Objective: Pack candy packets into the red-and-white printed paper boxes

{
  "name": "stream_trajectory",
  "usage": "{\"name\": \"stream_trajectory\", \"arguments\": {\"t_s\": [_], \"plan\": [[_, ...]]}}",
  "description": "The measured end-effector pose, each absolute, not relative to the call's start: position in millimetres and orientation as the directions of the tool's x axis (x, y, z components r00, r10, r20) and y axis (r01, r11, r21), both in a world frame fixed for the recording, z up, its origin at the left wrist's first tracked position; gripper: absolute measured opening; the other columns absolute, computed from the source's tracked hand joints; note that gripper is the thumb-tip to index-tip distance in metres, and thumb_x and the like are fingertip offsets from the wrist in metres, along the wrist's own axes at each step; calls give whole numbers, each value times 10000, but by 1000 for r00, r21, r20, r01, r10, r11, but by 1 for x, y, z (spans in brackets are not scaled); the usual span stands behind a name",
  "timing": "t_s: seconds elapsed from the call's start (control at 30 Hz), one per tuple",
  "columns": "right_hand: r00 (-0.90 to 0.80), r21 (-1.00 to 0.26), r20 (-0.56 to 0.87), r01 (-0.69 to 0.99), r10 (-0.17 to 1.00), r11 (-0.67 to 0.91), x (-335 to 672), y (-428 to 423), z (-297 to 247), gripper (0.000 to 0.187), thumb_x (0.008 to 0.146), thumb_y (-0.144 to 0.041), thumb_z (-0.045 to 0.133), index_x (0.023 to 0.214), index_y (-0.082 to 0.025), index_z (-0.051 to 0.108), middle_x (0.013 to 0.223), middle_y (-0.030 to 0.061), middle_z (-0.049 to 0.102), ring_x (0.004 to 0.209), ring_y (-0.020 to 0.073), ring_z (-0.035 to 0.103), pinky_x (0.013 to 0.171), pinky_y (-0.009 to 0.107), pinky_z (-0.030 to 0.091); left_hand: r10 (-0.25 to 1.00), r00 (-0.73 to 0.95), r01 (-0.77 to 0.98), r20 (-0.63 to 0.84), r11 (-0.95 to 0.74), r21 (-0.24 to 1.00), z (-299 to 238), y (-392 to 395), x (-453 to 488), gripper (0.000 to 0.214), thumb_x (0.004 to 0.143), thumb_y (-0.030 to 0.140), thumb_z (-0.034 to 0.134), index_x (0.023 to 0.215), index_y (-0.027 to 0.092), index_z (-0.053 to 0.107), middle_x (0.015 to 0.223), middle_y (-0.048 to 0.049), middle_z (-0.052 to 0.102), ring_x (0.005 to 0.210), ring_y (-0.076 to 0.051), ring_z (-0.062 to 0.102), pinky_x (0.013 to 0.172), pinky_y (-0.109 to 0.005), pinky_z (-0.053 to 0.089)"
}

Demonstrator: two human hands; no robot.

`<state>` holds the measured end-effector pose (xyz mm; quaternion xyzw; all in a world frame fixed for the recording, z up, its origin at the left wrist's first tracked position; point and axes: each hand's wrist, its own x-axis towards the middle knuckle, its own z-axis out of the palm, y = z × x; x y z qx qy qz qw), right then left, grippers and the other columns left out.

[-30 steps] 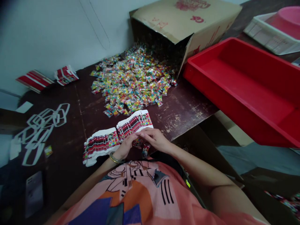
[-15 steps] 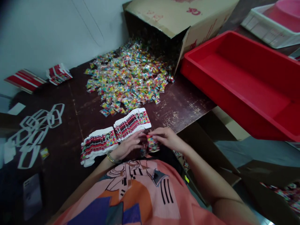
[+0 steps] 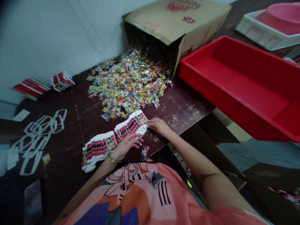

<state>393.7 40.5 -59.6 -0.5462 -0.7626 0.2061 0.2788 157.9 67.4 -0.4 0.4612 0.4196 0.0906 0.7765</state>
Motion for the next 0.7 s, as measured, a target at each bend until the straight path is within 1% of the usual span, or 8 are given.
{"name": "stream_trajectory", "arguments": {"t_s": [0.07,0.13,0.2,0.27,0.37,0.47,0.6,0.7], "plan": [[-260,-694,245,626,934,356,395,35,-51,253,943,-306,501,1079,-213,693,1077,87,694,966,189,621,854,338,473,495,644,175,-584,647,742,-3,69,160,385,823,412,618,1095,141,608,1026,-115,663,857,-169,630,752,-289,481],[-279,-725,282,564,918,395,384,20,-38,229,929,-320,530,1043,-225,703,1054,77,700,943,182,620,838,329,471,458,683,41,-568,753,657,-5,71,163,379,831,427,605,1072,134,618,1063,-129,664,923,-195,633,823,-332,487],[-338,-727,307,520,889,449,366,4,-26,206,908,-331,564,1024,-235,706,1050,70,699,950,190,607,853,346,460,473,695,-87,-542,803,590,-9,71,167,292,799,353,649,977,122,638,989,-114,687,886,-198,643,817,-342,498],[-316,-731,327,513,891,450,352,-3,-18,224,900,-321,578,1079,-235,682,1076,75,683,979,202,582,878,367,449,513,661,-140,-547,801,583,-12,68,171,218,723,232,703,898,119,639,867,-76,698,786,-181,650,764,-323,510],[-77,-751,342,577,937,321,344,3,-16,311,896,-286,578,1199,-228,613,1170,107,623,1047,228,531,912,417,432,503,648,-68,-572,786,615,-13,60,175,256,656,157,710,897,130,626,777,-37,690,697,-167,647,716,-314,508],[29,-824,291,516,956,235,344,15,-18,233,860,-290,624,1080,-220,653,1182,105,591,1081,232,513,938,425,423,430,700,74,-570,750,657,-11,52,173,201,664,179,683,845,131,612,703,-25,664,633,-155,625,667,-298,489],[-153,-926,155,322,976,197,342,15,-9,156,791,-321,702,814,-170,667,1344,97,468,1249,240,434,1054,403,342,357,738,165,-572,727,666,-8,45,167,114,640,154,640,726,145,565,607,6,601,539,-115,550,576,-255,436],[-402,-952,67,248,913,179,349,15,6,164,818,-321,671,774,-163,689,1399,79,423,1316,243,372,1103,394,275,300,771,199,-561,724,660,0,45,164,124,621,153,643,720,139,570,622,-5,607,544,-115,538,555,-243,414]]}}
